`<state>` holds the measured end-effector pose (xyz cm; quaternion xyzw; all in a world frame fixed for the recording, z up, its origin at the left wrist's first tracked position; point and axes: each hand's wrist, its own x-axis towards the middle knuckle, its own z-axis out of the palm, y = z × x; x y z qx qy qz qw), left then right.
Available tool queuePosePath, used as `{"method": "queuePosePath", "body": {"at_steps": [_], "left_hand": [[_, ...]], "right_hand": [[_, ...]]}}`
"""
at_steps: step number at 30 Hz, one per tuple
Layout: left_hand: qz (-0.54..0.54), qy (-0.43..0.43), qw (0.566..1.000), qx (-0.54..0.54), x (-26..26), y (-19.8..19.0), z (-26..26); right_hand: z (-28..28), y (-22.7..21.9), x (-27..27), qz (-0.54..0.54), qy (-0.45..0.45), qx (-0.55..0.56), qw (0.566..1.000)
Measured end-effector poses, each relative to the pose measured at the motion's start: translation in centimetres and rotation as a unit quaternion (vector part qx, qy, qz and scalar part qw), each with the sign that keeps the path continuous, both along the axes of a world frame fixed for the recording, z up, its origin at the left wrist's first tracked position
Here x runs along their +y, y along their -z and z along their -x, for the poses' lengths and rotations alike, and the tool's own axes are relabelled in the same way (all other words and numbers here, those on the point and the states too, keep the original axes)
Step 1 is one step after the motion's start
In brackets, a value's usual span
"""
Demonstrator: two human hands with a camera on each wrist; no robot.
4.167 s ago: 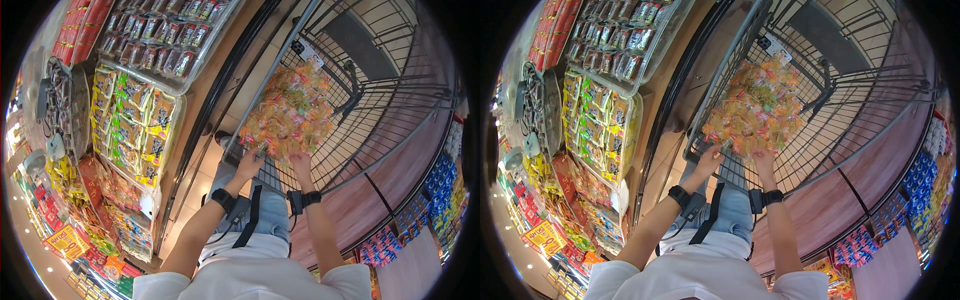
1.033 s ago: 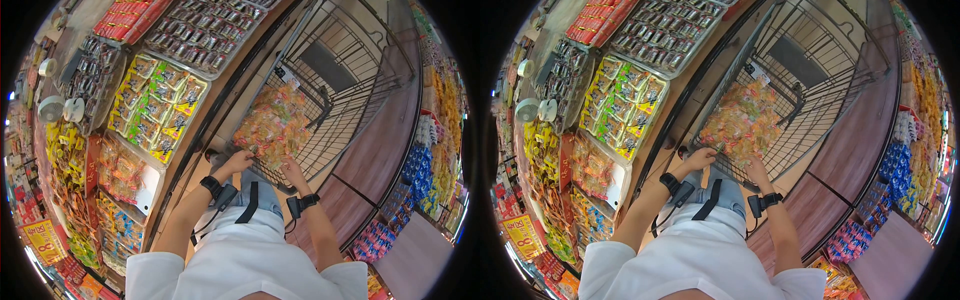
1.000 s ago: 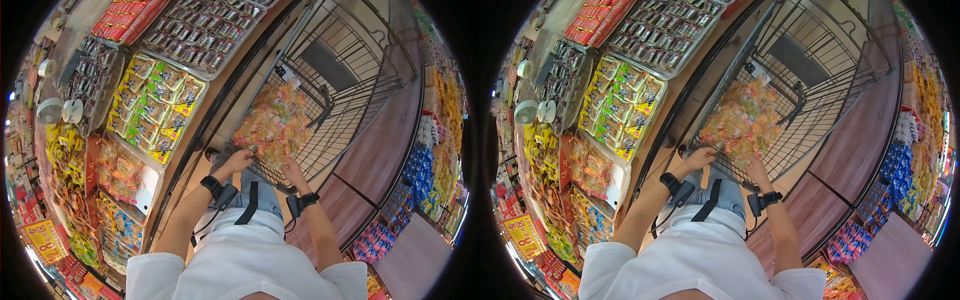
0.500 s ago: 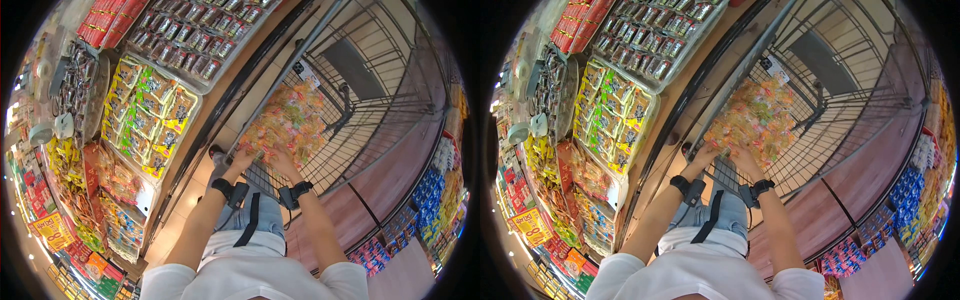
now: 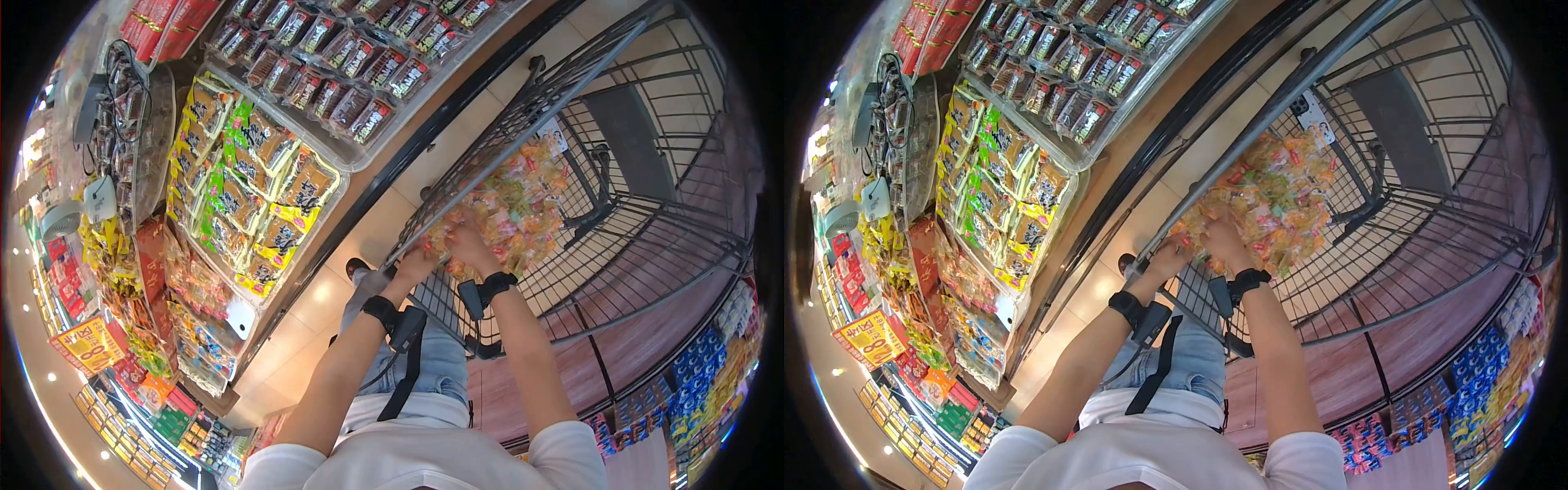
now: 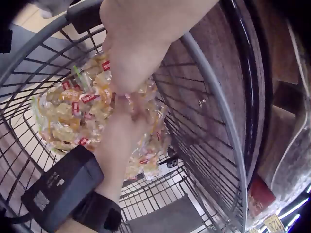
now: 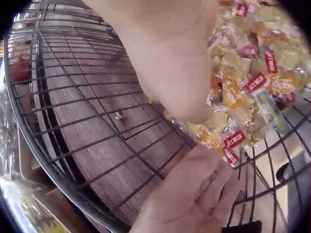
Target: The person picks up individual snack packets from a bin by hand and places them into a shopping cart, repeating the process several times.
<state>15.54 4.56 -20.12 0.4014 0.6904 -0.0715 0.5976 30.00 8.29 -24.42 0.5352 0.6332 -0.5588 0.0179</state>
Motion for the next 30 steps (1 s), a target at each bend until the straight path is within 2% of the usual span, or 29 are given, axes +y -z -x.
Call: {"method": "queuePosePath", "body": {"at_steps": [2, 6, 7, 8, 9, 10, 12, 13, 15, 16, 18, 19, 20, 21, 23, 24, 26, 28, 30], "left_hand": [[-0.059, -0.013, 0.998, -0.005, -1.2, 1.4, 0.5], [-0.036, -0.020, 0.999, 0.005, -0.4, -0.2, 0.7], [0.007, -0.010, 1.000, 0.002, 0.1, -0.8, 0.8], [0.050, -0.001, 0.999, -0.002, 0.5, -1.3, 0.9], [0.048, -0.001, 0.999, -0.002, 0.0, -0.9, 1.0], [0.028, -0.017, 0.999, 0.002, -0.7, -0.1, 1.2], [0.004, -0.033, 0.999, 0.005, -0.9, -0.1, 1.5], [0.019, -0.030, 0.999, -0.019, -0.3, -1.0, 1.5], [0.029, -0.024, 0.998, -0.048, 0.1, -1.8, 1.5], [-0.008, -0.017, 0.999, -0.030, -0.3, -1.4, 1.6], [-0.048, -0.012, 0.999, -0.016, -0.9, -1.5, 1.3], [-0.033, -0.111, 0.988, -0.098, -0.8, -2.2, 1.2], [-0.020, -0.207, 0.961, -0.179, -0.7, -3.1, 1.2], [-0.028, -0.207, 0.961, -0.183, -0.1, -5.0, 1.4], [0.040, -0.224, 0.935, -0.273, 0.8, -9.2, 1.6], [0.003, -0.254, 0.923, -0.290, -0.2, -9.0, 1.7], [-0.023, -0.236, 0.923, -0.302, -0.3, -11.5, 2.7], [-0.053, -0.220, 0.923, -0.311, -0.4, -14.2, 4.7], [-0.059, -0.192, 0.932, -0.303, -0.7, -16.4, 7.1]], "right_hand": [[0.5, 0.3, -0.5, -0.029, -0.024, -0.005, 0.999], [1.4, -0.5, -0.5, -0.077, -0.079, -0.064, 0.992], [1.5, -0.6, -0.2, -0.078, -0.080, -0.063, 0.992], [1.6, -0.5, 0.4, -0.024, -0.090, -0.042, 0.995], [1.6, -0.5, 0.6, 0.030, -0.100, -0.020, 0.994], [1.5, 0.3, -0.1, 0.029, -0.100, -0.021, 0.994], [1.2, 2.0, -1.7, 0.045, 0.044, 0.130, 0.989], [1.1, 1.0, -1.9, 0.041, 0.044, 0.129, 0.990], [0.6, -1.6, -2.4, 0.070, 0.203, 0.142, 0.966], [0.0, -2.7, -2.5, 0.064, 0.203, 0.138, 0.967], [-1.5, -5.0, -2.9, 0.144, 0.264, 0.149, 0.942], [-2.2, -6.1, -3.4, 0.141, 0.263, 0.147, 0.943], [-3.0, -7.2, -3.8, 0.236, 0.356, 0.234, 0.873], [-3.8, -8.1, -4.2, 0.321, 0.437, 0.316, 0.779], [-4.7, -9.7, -5.1, 0.299, 0.409, 0.333, 0.796], [-4.6, -11.0, -5.5, 0.281, 0.436, 0.362, 0.775], [-3.2, -15.2, -5.3, 0.245, 0.492, 0.398, 0.734], [-0.6, -19.1, -4.9, 0.250, 0.484, 0.402, 0.736], [1.4, -20.6, -5.1, 0.253, 0.469, 0.407, 0.742]]}}
